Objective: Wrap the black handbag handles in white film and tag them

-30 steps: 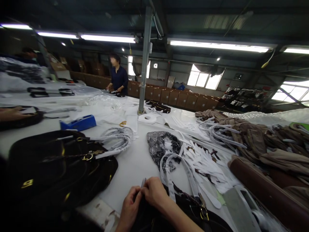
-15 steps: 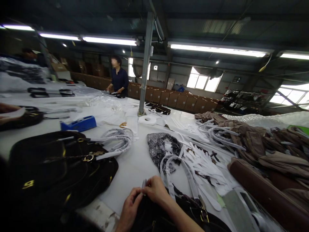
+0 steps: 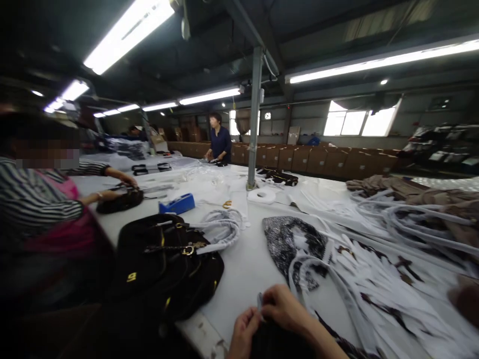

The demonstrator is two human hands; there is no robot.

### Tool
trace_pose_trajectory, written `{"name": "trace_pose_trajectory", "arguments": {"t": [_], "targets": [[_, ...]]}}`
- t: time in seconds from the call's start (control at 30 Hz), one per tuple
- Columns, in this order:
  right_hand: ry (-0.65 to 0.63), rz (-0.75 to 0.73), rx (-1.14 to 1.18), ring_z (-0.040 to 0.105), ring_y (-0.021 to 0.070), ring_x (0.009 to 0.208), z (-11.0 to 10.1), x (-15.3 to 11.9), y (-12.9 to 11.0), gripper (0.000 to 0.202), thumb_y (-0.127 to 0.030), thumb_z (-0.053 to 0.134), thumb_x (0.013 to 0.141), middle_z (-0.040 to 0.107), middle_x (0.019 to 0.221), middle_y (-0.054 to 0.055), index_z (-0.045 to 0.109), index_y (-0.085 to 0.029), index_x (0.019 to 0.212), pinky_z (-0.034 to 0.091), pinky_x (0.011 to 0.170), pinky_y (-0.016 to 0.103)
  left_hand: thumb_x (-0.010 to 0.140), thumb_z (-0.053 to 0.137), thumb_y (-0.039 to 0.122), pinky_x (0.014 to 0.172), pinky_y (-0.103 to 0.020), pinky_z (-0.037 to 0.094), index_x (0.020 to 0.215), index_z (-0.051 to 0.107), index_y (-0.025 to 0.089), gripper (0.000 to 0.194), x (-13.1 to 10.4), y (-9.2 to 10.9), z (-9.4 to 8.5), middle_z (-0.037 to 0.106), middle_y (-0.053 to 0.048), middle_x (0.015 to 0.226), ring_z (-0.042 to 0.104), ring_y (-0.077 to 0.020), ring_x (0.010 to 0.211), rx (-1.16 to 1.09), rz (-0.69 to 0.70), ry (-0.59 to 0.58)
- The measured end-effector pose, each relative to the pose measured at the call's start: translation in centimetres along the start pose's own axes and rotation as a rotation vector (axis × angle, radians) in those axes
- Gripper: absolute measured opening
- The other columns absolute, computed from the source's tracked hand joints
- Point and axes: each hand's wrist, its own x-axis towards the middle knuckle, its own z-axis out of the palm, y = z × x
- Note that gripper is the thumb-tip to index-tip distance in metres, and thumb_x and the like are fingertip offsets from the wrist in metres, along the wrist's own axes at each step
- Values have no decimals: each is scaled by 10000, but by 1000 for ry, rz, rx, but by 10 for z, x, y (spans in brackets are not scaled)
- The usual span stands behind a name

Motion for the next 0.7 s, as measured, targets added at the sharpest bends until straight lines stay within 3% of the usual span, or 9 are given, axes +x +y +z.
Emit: {"name": "trace_pose_trajectory", "arguments": {"t": [0.07,0.13,0.23,0.37,0.53,0.6,0.7], "targets": [[133,19,-65,595,198,696,-10,-5,-9,137,-154,552,665,659,652,26,688,-150,682,420,632,260,670,621,630,554,-228,343,671,496,177,470,-4,2,2,445,40,603,397,-104,574,-13,-9,19],[302,70,-103,602,218,846,-16,-16,-14,257,-184,483,765,693,858,71,689,-146,915,423,784,303,711,601,599,582,-224,368,707,513,175,434,-5,3,3,464,41,622,424,-112,602,-2,-8,39],[428,119,-53,622,208,779,-13,-36,-20,304,-188,472,787,697,830,69,653,-141,1027,449,770,309,723,605,577,573,-221,378,721,527,176,409,-6,3,3,476,41,618,436,-121,599,50,19,74],[364,116,51,644,206,764,14,-48,-21,330,-152,493,755,708,799,57,645,-130,1048,475,763,299,720,605,582,599,-229,402,730,543,181,406,-7,2,3,510,32,633,469,-141,620,149,83,125],[341,138,15,643,217,818,36,-32,-12,393,-116,486,723,708,843,81,625,-97,1090,462,798,304,751,558,586,694,-253,438,741,552,186,400,-9,4,3,568,5,686,538,-180,714,267,152,151],[334,132,50,634,196,746,36,-26,-11,366,-109,497,696,702,790,64,641,-92,1032,458,740,280,775,535,568,694,-264,441,737,549,191,379,-11,6,3,569,-2,691,543,-186,713,305,173,161],[293,109,118,557,143,584,31,-20,-13,180,-110,527,649,632,609,-4,661,-120,768,399,576,226,803,526,507,705,-273,435,727,557,198,319,-13,7,4,567,-15,731,542,-190,732,357,214,171]]}}
